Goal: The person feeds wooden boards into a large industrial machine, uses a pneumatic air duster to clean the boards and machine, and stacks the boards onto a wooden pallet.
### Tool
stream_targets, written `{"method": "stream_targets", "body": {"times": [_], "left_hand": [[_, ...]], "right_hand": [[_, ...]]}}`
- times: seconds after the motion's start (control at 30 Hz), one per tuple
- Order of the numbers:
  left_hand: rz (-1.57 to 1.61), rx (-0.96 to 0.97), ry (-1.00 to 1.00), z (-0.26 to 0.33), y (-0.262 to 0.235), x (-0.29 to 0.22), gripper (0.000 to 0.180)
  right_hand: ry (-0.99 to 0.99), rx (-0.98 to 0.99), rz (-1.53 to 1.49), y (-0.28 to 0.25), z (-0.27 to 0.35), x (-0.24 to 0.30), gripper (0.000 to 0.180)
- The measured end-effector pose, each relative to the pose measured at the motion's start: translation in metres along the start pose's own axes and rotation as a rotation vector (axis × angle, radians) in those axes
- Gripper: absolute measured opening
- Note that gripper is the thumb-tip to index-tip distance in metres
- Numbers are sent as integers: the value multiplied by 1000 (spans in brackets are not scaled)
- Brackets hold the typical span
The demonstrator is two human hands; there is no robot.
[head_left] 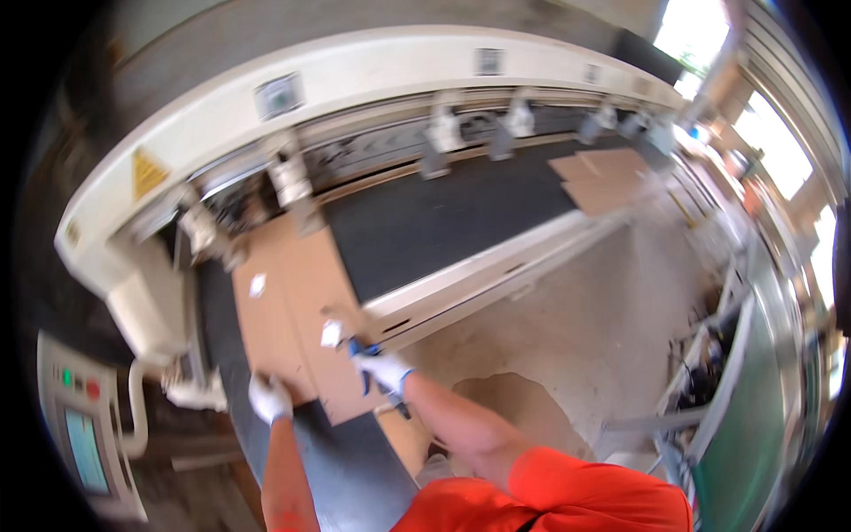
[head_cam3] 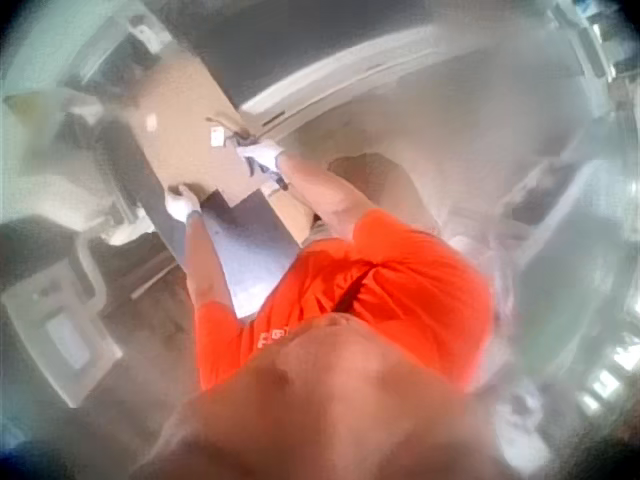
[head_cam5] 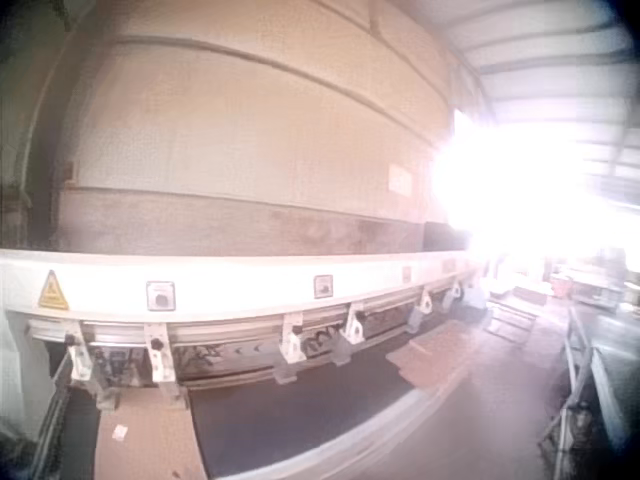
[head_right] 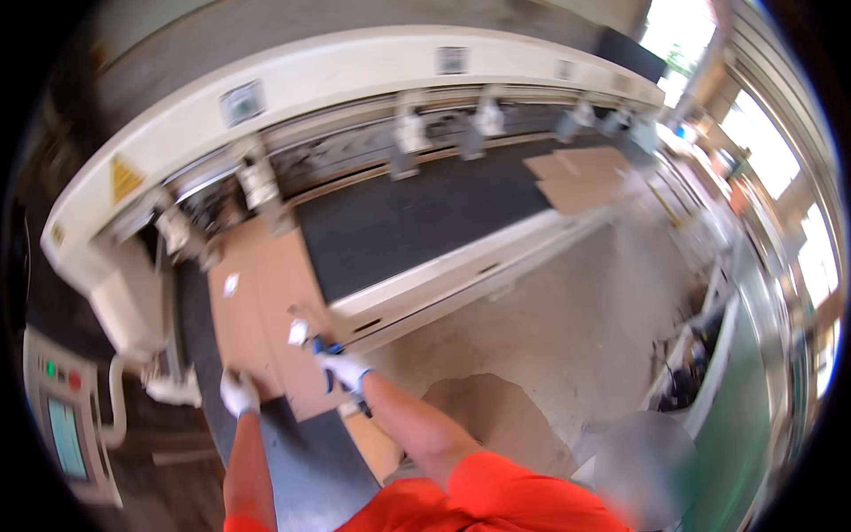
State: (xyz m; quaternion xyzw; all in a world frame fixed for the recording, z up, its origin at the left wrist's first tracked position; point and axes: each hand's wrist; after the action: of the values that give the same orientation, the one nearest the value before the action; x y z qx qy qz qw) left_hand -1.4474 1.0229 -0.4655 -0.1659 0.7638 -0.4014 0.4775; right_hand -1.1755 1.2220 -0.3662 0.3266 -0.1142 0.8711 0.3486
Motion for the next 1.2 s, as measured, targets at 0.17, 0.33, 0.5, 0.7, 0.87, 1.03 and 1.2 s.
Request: {"method": "stream_targets", "body": {"times": [0.17,0.33,0.5,0.7,0.87,1.03,1.2], "left_hand": [[-312,-137,26,26,2,-27,49],[-292,-226,259,111,-11,-36,49],[-155,-106,277,173,-41,-69,43],[346,-13,-19,197,-44,-58,44],[597,52,-191,202,-48,-91,50],[1002,312,-632,201,-71,-161,47],[1577,720,-616,159,17,-127,62]], "right_hand": [[-149,-72,26,-13,-26,-31,57],[-126,-19,97,-54,60,-63,47],[-9,71,135,-54,77,-94,39],[-205,189,229,-6,60,-34,50],[-173,117,478,20,39,-25,52],[-160,117,486,-56,78,-35,51],[-180,55,407,-144,176,-60,52]]}}
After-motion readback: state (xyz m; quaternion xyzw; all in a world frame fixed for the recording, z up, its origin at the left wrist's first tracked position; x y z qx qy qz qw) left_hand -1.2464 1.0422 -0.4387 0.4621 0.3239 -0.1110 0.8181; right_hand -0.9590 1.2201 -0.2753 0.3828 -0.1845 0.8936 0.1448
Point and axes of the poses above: each hand's wrist, its own z-axis away from the middle knuckle, its own y-axis out of the palm, x = y × z, and after that the axes turned 8 degrees about y, right-handed
